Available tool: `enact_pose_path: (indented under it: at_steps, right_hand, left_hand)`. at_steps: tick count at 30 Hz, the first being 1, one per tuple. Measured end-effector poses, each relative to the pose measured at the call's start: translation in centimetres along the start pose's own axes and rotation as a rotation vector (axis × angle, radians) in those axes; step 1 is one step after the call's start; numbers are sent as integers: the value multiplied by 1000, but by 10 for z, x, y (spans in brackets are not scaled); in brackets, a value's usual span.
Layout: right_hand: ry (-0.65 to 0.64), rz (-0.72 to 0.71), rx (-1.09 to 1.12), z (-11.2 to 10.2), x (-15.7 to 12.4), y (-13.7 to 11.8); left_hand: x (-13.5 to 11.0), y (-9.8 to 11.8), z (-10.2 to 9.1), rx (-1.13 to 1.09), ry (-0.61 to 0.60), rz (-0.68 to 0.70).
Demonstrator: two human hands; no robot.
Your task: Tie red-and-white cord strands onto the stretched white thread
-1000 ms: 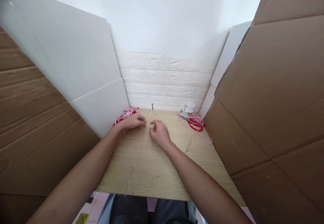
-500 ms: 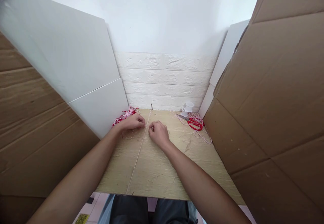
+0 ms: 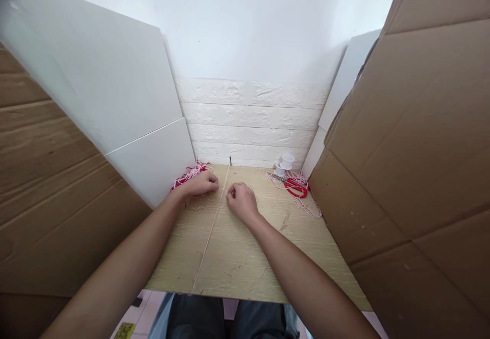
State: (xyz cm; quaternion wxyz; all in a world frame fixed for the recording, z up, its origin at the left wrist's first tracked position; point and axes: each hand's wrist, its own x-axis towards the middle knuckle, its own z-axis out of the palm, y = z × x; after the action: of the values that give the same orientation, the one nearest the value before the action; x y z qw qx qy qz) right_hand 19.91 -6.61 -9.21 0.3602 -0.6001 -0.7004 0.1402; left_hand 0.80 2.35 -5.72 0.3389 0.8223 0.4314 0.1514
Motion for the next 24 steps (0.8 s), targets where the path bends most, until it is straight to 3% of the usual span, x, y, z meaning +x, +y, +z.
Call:
enact_pose_path:
  at_steps: [24]
  right_hand:
    - [23, 3, 48, 2, 5, 6]
  left_hand:
    - [-2, 1, -5, 54, 20, 9]
